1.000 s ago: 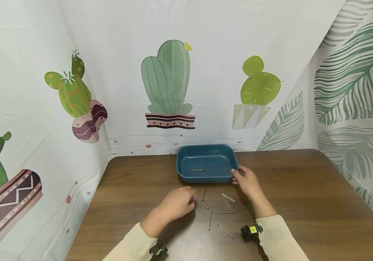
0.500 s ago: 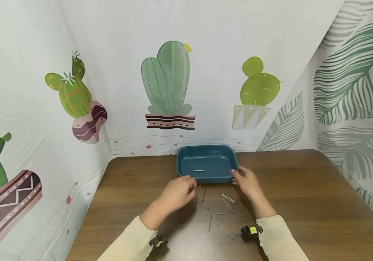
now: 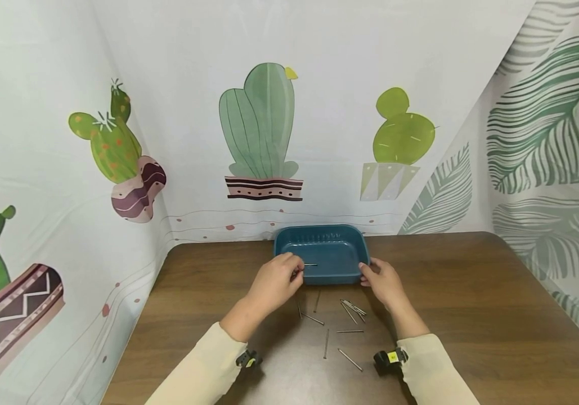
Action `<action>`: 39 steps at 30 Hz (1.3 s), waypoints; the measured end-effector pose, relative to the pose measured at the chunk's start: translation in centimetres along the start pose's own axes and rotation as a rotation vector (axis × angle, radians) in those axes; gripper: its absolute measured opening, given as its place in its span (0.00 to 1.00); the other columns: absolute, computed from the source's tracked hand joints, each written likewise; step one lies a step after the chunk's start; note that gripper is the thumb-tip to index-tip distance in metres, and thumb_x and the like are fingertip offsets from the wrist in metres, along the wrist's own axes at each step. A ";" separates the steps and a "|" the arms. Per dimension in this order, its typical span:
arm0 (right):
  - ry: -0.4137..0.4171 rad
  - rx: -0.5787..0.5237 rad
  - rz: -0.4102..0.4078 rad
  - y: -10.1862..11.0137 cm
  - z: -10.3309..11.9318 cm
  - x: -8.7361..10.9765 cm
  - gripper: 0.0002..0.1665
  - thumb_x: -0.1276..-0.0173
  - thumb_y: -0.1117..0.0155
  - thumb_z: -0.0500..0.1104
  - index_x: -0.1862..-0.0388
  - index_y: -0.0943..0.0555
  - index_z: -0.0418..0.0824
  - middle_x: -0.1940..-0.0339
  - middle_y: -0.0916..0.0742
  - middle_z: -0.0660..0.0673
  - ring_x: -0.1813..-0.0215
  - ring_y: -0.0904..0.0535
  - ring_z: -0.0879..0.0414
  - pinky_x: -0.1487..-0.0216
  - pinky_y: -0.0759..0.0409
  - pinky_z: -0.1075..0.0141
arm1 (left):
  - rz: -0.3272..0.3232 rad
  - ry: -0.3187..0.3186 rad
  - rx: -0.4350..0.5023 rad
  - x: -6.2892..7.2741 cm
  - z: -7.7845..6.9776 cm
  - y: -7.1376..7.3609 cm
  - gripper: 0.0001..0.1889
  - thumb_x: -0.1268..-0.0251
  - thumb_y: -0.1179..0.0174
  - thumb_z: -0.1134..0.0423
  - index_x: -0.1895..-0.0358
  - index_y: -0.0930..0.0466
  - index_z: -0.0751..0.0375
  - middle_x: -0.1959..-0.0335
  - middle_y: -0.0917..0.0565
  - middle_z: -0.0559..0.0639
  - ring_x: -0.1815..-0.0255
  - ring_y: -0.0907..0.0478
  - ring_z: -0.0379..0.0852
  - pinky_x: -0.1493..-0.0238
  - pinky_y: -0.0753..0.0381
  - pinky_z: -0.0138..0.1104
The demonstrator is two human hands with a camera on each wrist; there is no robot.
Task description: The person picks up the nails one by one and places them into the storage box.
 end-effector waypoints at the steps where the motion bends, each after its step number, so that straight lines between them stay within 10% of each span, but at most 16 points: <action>1: -0.001 -0.001 0.000 0.0 0.0 0.0 0.32 0.22 0.44 0.42 0.31 0.34 0.19 0.45 0.18 0.21 0.54 0.13 0.40 0.55 0.12 0.60 | -0.007 0.005 0.005 -0.1 0.1 0.0 0.01 0.35 0.35 0.64 0.64 0.18 0.55 0.69 0.19 0.43 0.68 0.25 0.38 0.66 0.21 0.31; 39: -0.003 0.024 -0.007 0.1 0.2 0.4 0.32 0.22 0.44 0.43 0.31 0.33 0.20 0.45 0.18 0.22 0.55 0.12 0.39 0.53 0.12 0.56 | -0.082 0.153 0.060 -4.3 2.6 -0.6 0.07 0.30 0.36 0.61 0.54 0.16 0.57 0.58 0.14 0.49 0.57 0.17 0.45 0.57 0.15 0.39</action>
Point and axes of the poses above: each hand's wrist, its own x-axis away from the middle knuckle, its own y-axis out of the back of the hand, z = x × y, the point moved 5 cm from there along -x, towards the middle knuckle
